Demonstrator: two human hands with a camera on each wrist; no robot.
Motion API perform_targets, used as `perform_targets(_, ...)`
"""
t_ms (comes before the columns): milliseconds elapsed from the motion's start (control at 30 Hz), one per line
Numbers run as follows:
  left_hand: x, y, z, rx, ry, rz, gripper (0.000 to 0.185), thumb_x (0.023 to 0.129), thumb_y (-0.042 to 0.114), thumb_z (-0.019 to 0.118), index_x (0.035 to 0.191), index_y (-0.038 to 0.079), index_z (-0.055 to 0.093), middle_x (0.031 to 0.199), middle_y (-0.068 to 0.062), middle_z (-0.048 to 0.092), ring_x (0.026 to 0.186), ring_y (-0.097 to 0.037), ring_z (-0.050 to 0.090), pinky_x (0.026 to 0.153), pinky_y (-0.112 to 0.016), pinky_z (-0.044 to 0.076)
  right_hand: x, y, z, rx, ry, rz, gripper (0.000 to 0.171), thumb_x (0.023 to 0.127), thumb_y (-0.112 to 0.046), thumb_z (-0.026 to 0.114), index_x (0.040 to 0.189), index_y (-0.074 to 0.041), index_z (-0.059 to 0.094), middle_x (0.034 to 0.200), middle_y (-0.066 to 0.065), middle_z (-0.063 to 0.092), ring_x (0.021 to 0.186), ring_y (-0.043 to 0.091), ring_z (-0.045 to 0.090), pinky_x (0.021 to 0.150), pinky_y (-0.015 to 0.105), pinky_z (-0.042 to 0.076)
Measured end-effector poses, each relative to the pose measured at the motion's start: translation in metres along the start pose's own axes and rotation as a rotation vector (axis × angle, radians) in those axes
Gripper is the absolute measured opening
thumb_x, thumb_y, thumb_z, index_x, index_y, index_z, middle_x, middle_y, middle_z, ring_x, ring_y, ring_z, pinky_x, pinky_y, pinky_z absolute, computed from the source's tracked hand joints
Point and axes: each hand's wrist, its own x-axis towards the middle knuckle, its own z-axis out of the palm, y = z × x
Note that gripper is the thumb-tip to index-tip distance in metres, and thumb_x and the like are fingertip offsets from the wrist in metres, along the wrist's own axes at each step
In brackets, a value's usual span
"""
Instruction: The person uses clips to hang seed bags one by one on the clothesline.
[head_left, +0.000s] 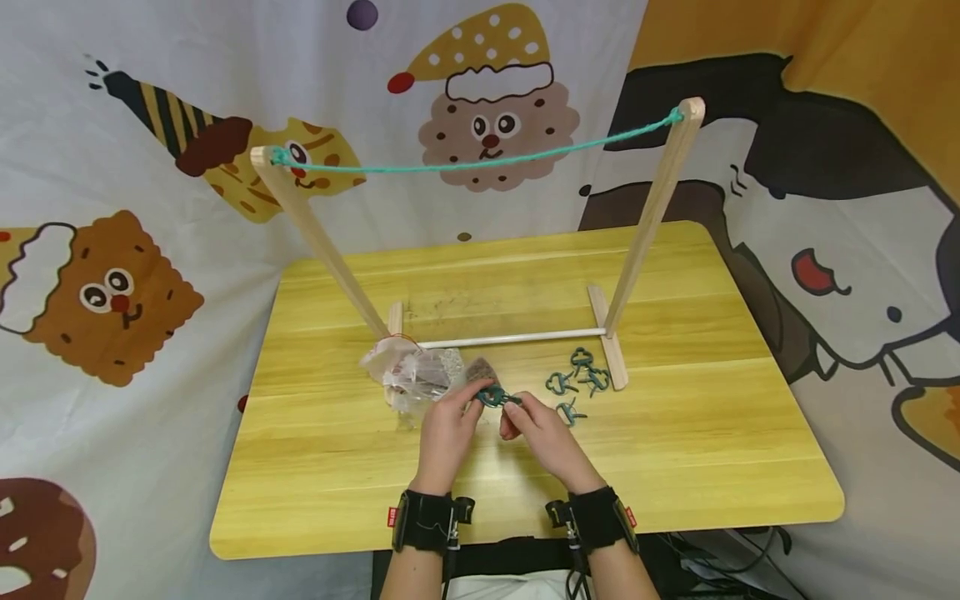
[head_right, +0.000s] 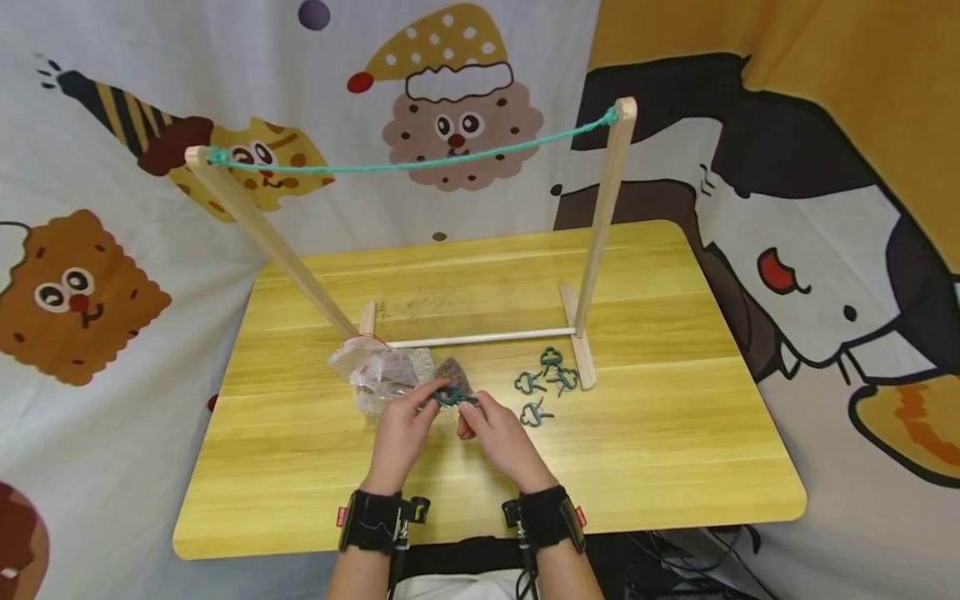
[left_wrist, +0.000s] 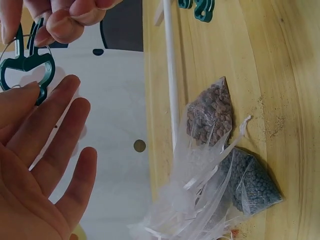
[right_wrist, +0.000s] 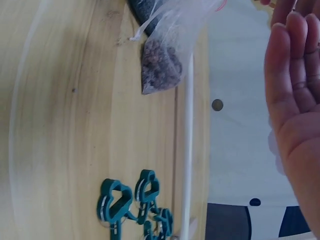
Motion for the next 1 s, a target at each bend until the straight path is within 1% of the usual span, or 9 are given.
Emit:
perform_targets(133,0.0,0.0,0.001,-0.01,-0.014,0.021,0.027,0.087,0.017,0.058,0.111,0.028,0.064,0.098,0.002,0.065,0.036,-0.007,0.029,0.036,-0.021,0.031,-0.002,0.006,-0.004,0.018,0.01,-0.011,0.031,0.091,-0.045,0.041,0.088,-0.018,0.057,0.077,-0.001,0.06,0.076,0.014,0.06,0.071,0.035,0.047)
perform_targets(233,0.0,0.001,0.003,0.0,-0.013,0.054,0.026,0.086,0.019,0.06,0.11,0.027,0.065,0.096,0.002,0.066,0.04,-0.007,0.033,0.038,-0.021,0.032,-0.002,0.008,-0.007,0.022,0.034,-0.019,0.032,0.091,-0.045,0.043,0.086,-0.017,0.058,0.075,0.0,0.059,0.073,0.015,0.059,0.069,0.037,0.046)
perform_targets(300,0.0,0.002,0.004,0.006,-0.003,0.075,0.025,0.085,0.019,0.061,0.11,0.025,0.065,0.099,0.003,0.066,0.048,-0.006,0.045,0.041,-0.019,0.034,-0.003,0.009,-0.009,0.017,0.05,-0.025,0.033,0.091,-0.044,0.044,0.084,-0.015,0.058,0.073,0.0,0.059,0.071,0.015,0.058,0.067,0.037,0.045)
perform_targets(367,0.0,0.003,0.005,0.009,-0.001,0.083,0.025,0.086,0.019,0.061,0.11,0.025,0.065,0.1,0.004,0.065,0.055,-0.008,0.051,0.043,-0.021,0.036,-0.004,0.01,-0.011,0.013,0.068,-0.03,0.034,0.091,-0.044,0.045,0.082,-0.015,0.058,0.071,0.001,0.058,0.066,0.017,0.054,0.063,0.035,0.042)
perform_targets(500,-0.003,0.006,0.009,0.013,-0.017,0.073,0.025,0.086,0.021,0.06,0.111,0.026,0.063,0.105,0.006,0.063,0.082,-0.012,0.06,0.06,-0.027,0.046,-0.006,0.01,-0.015,0.017,0.097,-0.029,0.032,0.089,-0.045,0.048,0.078,-0.017,0.058,0.066,0.003,0.054,0.058,0.02,0.045,0.055,0.031,0.035)
perform_targets(600,-0.004,0.005,0.012,0.021,0.004,0.055,0.031,0.085,0.022,0.061,0.115,0.024,0.059,0.118,0.005,0.056,0.108,-0.015,0.05,0.083,-0.035,0.044,-0.008,0.008,-0.017,0.025,0.11,-0.015,0.029,0.088,-0.043,0.05,0.077,-0.017,0.058,0.064,0.005,0.052,0.056,0.025,0.043,0.053,0.029,0.034)
perform_targets(700,-0.005,0.0,0.017,0.071,0.068,0.026,0.044,0.082,0.023,0.064,0.124,0.02,0.051,0.133,-0.002,0.041,0.124,-0.021,0.033,0.096,-0.042,0.034,-0.01,0.003,-0.019,0.014,0.127,0.008,0.027,0.089,-0.038,0.052,0.075,-0.015,0.056,0.063,0.01,0.05,0.053,0.025,0.04,0.052,0.028,0.033)
perform_targets(833,-0.009,-0.012,0.025,0.16,0.126,-0.062,0.064,0.078,0.029,0.068,0.134,0.015,0.039,0.143,-0.013,0.023,0.132,-0.029,0.013,0.1,-0.052,0.022,-0.014,-0.002,-0.019,0.004,0.14,0.021,0.027,0.09,-0.033,0.053,0.071,-0.014,0.055,0.061,0.013,0.048,0.048,0.019,0.035,0.05,0.028,0.033)
perform_targets(1000,-0.013,-0.025,0.034,0.179,0.098,-0.132,0.073,0.076,0.031,0.07,0.137,0.013,0.034,0.144,-0.018,0.017,0.131,-0.036,0.01,0.097,-0.059,0.018,-0.011,0.01,-0.019,0.0,0.145,0.016,0.029,0.087,-0.042,0.052,0.072,-0.017,0.056,0.059,0.007,0.047,0.048,0.019,0.036,0.05,0.028,0.033)
